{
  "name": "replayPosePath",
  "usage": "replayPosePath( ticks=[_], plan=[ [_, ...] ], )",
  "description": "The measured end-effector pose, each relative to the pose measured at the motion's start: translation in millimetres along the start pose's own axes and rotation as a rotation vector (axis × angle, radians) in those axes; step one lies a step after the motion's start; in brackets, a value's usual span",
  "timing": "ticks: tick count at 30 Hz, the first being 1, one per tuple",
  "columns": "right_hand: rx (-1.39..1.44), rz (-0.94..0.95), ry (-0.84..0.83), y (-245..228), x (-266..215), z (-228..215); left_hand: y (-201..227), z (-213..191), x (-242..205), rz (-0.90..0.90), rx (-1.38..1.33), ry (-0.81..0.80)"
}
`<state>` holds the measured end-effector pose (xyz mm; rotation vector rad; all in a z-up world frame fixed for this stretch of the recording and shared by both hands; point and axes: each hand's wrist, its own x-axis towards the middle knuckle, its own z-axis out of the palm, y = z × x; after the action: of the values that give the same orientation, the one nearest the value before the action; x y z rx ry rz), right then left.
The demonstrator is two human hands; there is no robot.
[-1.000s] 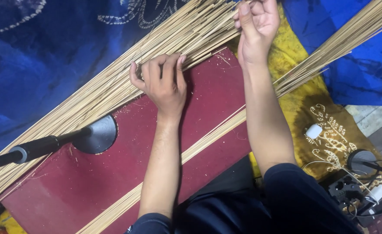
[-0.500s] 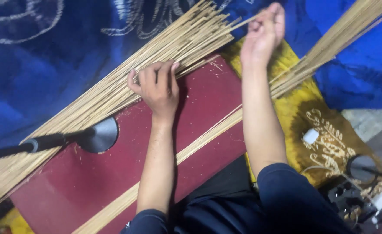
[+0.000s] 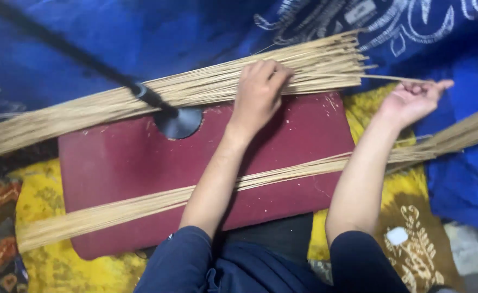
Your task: Sorting and aligning rattan sticks for furniture manufacturing.
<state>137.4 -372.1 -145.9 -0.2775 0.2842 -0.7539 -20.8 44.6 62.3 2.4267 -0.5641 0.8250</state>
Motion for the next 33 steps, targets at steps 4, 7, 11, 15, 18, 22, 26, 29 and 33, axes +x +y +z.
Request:
replayPosePath(
  ticks=[4, 7, 11, 15, 18, 22, 26, 29, 33],
  plan=[
    [0.000, 0.050, 0.028, -0.1, -10.0, 15.7, 0.4, -38.7, 7.1, 0.033, 0.136, 0.037],
    [-0.055, 0.059, 0.016, -0.1, -25.3, 33.2, -7.7, -70.0, 15.5, 0.083, 0.304, 0.105],
    [-0.036, 0.043, 0.067, -2.6, -35.6, 41.0, -14.8, -111.3, 19.2, 0.129, 0.436, 0.157],
    [-0.038, 0.056, 0.117, -2.6, -36.1, 40.6, -7.7, -135.6, 15.8, 0.152, 0.468, 0.275],
    [-0.157, -0.079, 0.039, -5.2, -79.2, 70.3, 6.1, -140.7, 10.1, 0.130, 0.495, 0.351],
    [-0.164, -0.101, -0.005, -5.1, -84.1, 72.4, 14.5, -146.7, 14.7, 0.109, 0.563, 0.459],
    [-0.229, -0.106, -0.137, -2.4, -99.6, 82.1, 27.5, -161.0, 25.1, 0.083, 0.602, 0.508],
    [-0.268, -0.131, -0.253, -1.8, -120.5, 96.9, 41.0, -165.7, 23.6, 0.060, 0.677, 0.571],
    [-0.323, -0.177, -0.122, 0.5, -122.2, 101.9, 54.6, -165.9, 9.2, 0.081, 0.639, 0.567]
  ],
)
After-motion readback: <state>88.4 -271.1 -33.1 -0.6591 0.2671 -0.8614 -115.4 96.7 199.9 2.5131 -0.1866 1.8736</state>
